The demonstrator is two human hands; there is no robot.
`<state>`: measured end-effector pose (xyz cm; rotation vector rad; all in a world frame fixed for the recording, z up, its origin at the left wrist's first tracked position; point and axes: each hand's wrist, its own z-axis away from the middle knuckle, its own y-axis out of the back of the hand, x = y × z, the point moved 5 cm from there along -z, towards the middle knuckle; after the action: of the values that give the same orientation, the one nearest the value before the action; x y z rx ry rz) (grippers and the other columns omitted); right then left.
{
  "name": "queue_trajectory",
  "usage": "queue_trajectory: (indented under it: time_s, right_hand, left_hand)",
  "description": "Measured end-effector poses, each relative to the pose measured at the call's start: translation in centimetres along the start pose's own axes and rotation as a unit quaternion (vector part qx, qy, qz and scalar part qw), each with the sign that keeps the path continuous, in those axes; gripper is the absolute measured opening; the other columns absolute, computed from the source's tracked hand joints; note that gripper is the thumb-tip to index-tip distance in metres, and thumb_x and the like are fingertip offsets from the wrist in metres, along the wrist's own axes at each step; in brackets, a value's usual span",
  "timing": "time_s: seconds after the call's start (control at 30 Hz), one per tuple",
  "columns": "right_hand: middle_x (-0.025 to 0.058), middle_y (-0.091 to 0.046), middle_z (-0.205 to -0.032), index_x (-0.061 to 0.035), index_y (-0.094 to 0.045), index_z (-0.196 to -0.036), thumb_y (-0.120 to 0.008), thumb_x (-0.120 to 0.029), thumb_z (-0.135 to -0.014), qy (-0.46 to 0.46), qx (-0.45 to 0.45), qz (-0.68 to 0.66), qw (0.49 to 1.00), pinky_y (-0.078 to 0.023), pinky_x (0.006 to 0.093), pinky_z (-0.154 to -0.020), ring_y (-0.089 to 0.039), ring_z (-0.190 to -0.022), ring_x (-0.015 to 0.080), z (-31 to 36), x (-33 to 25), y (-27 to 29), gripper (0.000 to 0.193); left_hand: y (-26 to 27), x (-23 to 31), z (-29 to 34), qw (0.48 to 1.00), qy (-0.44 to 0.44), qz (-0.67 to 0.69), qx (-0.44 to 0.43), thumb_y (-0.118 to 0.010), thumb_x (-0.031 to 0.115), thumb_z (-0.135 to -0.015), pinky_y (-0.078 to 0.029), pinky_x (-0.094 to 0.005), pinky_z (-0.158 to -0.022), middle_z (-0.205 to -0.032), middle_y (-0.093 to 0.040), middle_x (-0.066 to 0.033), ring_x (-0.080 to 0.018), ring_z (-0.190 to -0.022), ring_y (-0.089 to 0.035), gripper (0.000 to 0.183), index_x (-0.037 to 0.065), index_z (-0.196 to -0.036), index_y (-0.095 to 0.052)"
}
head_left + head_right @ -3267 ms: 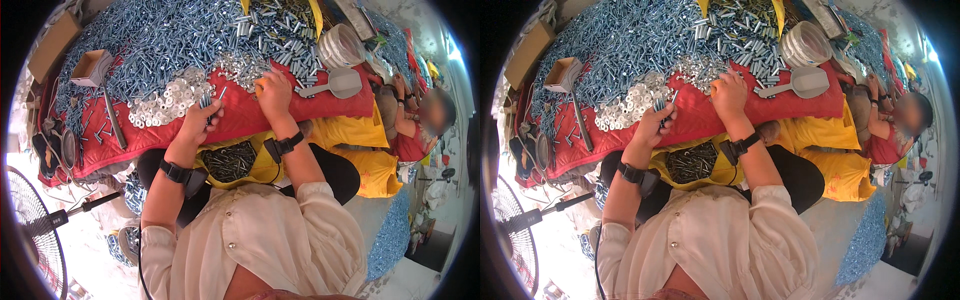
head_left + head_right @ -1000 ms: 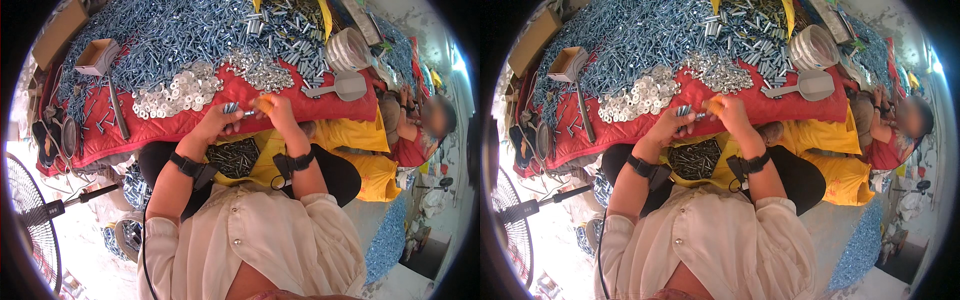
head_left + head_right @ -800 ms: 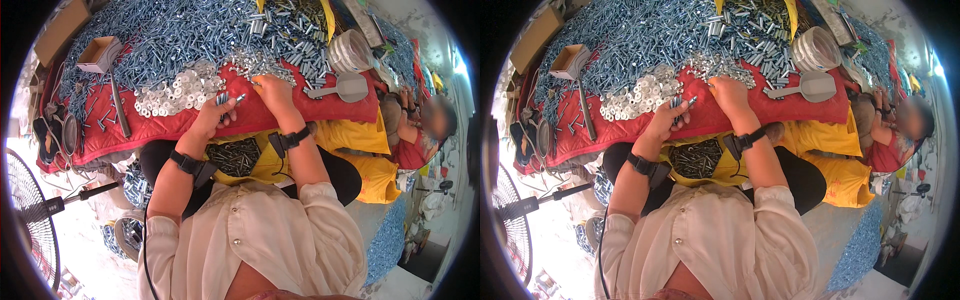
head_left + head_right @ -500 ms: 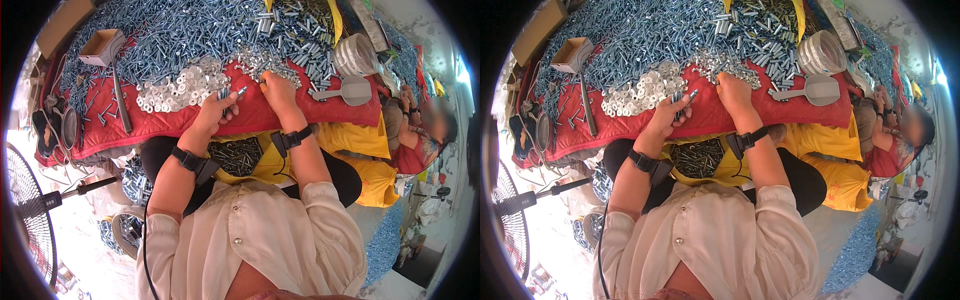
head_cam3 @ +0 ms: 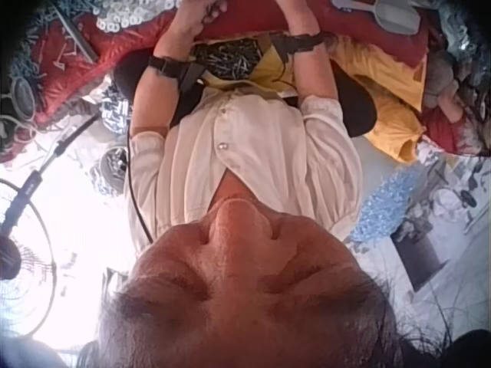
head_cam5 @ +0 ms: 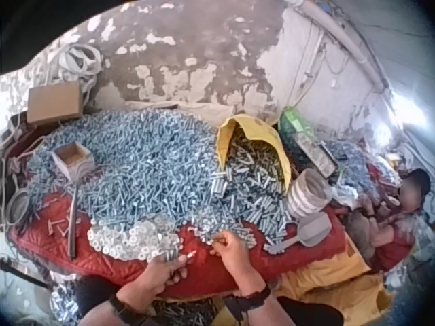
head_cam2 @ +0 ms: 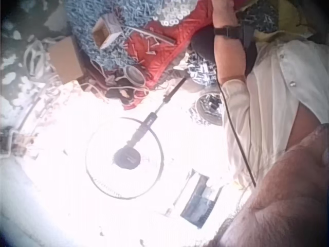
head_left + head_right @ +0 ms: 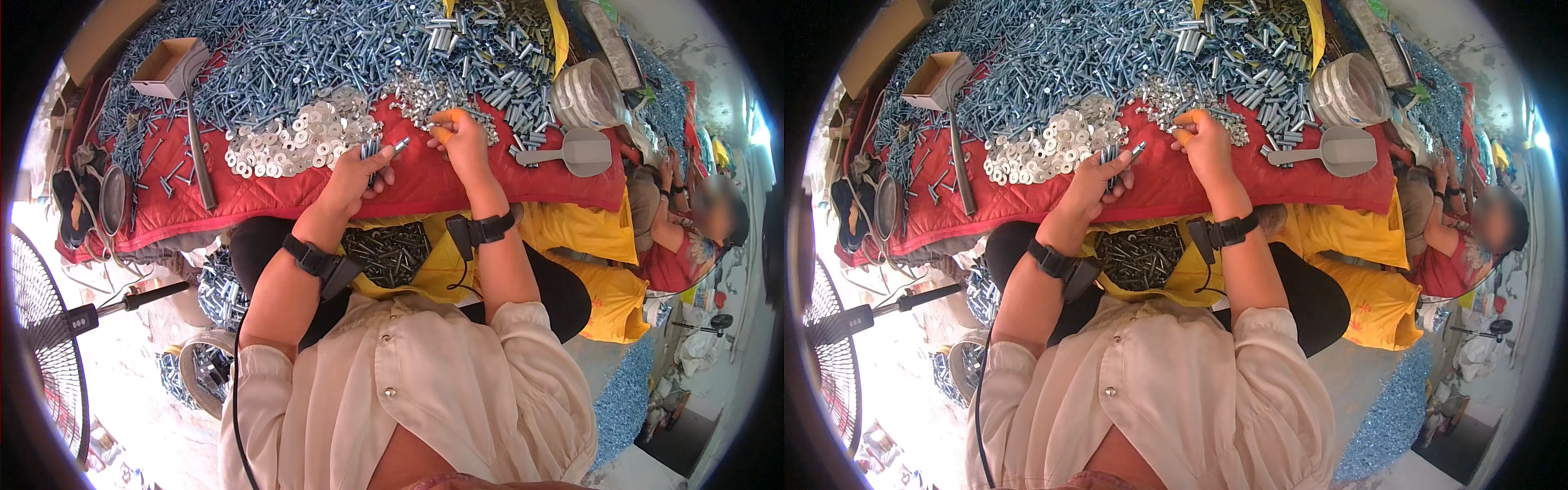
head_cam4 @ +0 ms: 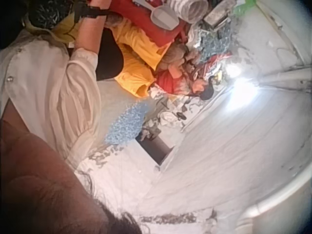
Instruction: Manually assembling washers and spacers onto long metal bolts in a fabrication workshop.
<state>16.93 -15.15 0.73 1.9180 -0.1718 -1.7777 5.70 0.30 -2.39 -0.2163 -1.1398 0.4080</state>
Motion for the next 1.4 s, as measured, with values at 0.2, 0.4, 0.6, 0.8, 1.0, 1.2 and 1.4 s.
queue_trajectory:
  time_s: [0.2,0.4,0.6,0.8,1.0,1.2,1.4]
  right_hand:
    - [0.0060,-0.064,-0.077,-0.0006,-0.062,-0.097,-0.060,-0.005,-0.081,-0.053,-0.018,-0.095,0.994,-0.044,0.0200,-0.051,-0.062,-0.061,0.0109,0.3,0.4,0.4,0.017]
    - [0.0067,-0.065,-0.083,0.0015,-0.063,-0.095,-0.061,-0.001,-0.079,-0.017,-0.053,-0.208,0.977,-0.047,0.0223,-0.058,-0.062,-0.067,0.0116,2.8,-1.9,-0.5,0.016]
    - [0.0065,-0.064,-0.084,-0.0018,-0.065,-0.093,-0.064,0.005,-0.074,0.176,-0.049,-0.037,0.983,-0.048,0.0251,-0.063,-0.063,-0.072,0.0151,5.1,-4.8,-0.2,0.020]
    - [0.0075,-0.065,-0.081,-0.0028,-0.066,-0.083,-0.069,0.000,-0.071,0.207,-0.033,0.019,0.978,-0.047,0.0270,-0.062,-0.062,-0.069,0.0169,5.5,-5.4,0.3,0.013]
    - [0.0074,-0.065,-0.072,-0.0042,-0.065,-0.075,-0.075,-0.012,-0.067,0.179,0.014,0.084,0.980,-0.046,0.0277,-0.056,-0.061,-0.063,0.0186,5.7,-5.2,0.6,0.015]
    - [0.0071,-0.064,-0.071,-0.0054,-0.066,-0.076,-0.075,-0.013,-0.066,0.227,0.022,0.071,0.971,-0.045,0.0277,-0.055,-0.060,-0.061,0.0185,5.7,-5.3,0.4,0.015]
    - [0.0061,-0.062,-0.073,-0.0038,-0.067,-0.081,-0.073,-0.007,-0.068,0.205,-0.024,0.033,0.978,-0.045,0.0264,-0.057,-0.059,-0.064,0.0161,5.8,-5.3,1.0,0.015]
  left_hand:
    - [0.1,-0.3,-0.2,1.000,0.007,0.002,-0.004,-0.059,0.030,-0.086,-0.027,-0.0192,-0.040,-0.064,-0.058,-0.0006,-0.0052,-0.049,-0.045,0.023,0.008,-0.092,-0.056]
    - [-0.3,0.0,0.1,1.000,0.001,0.005,0.010,-0.059,0.027,-0.087,-0.027,-0.0180,-0.039,-0.066,-0.058,-0.0018,-0.0056,-0.050,-0.045,0.019,0.009,-0.088,-0.054]
    - [-0.6,-0.2,0.2,0.998,-0.005,-0.056,-0.028,-0.059,0.024,-0.086,-0.028,-0.0183,-0.039,-0.065,-0.059,-0.0013,-0.0055,-0.051,-0.046,0.016,0.009,-0.086,-0.055]
    - [-0.8,-0.3,0.2,0.998,-0.029,-0.053,-0.034,-0.060,0.021,-0.085,-0.030,-0.0190,-0.040,-0.064,-0.059,-0.0011,-0.0058,-0.049,-0.047,0.013,0.008,-0.087,-0.056]
    - [-1.0,-0.3,0.1,0.995,-0.070,-0.061,-0.034,-0.060,0.020,-0.085,-0.030,-0.0191,-0.040,-0.063,-0.058,-0.0016,-0.0065,-0.049,-0.047,0.015,0.006,-0.090,-0.057]
    - [-0.9,-0.3,0.0,0.995,-0.066,-0.069,-0.037,-0.060,0.020,-0.086,-0.030,-0.0195,-0.040,-0.062,-0.057,-0.0018,-0.0070,-0.048,-0.047,0.015,0.005,-0.089,-0.057]
    - [-1.3,-0.1,0.3,0.996,-0.053,-0.065,-0.040,-0.059,0.015,-0.086,-0.031,-0.0198,-0.041,-0.059,-0.057,-0.0022,-0.0063,-0.046,-0.046,0.012,0.004,-0.087,-0.058]
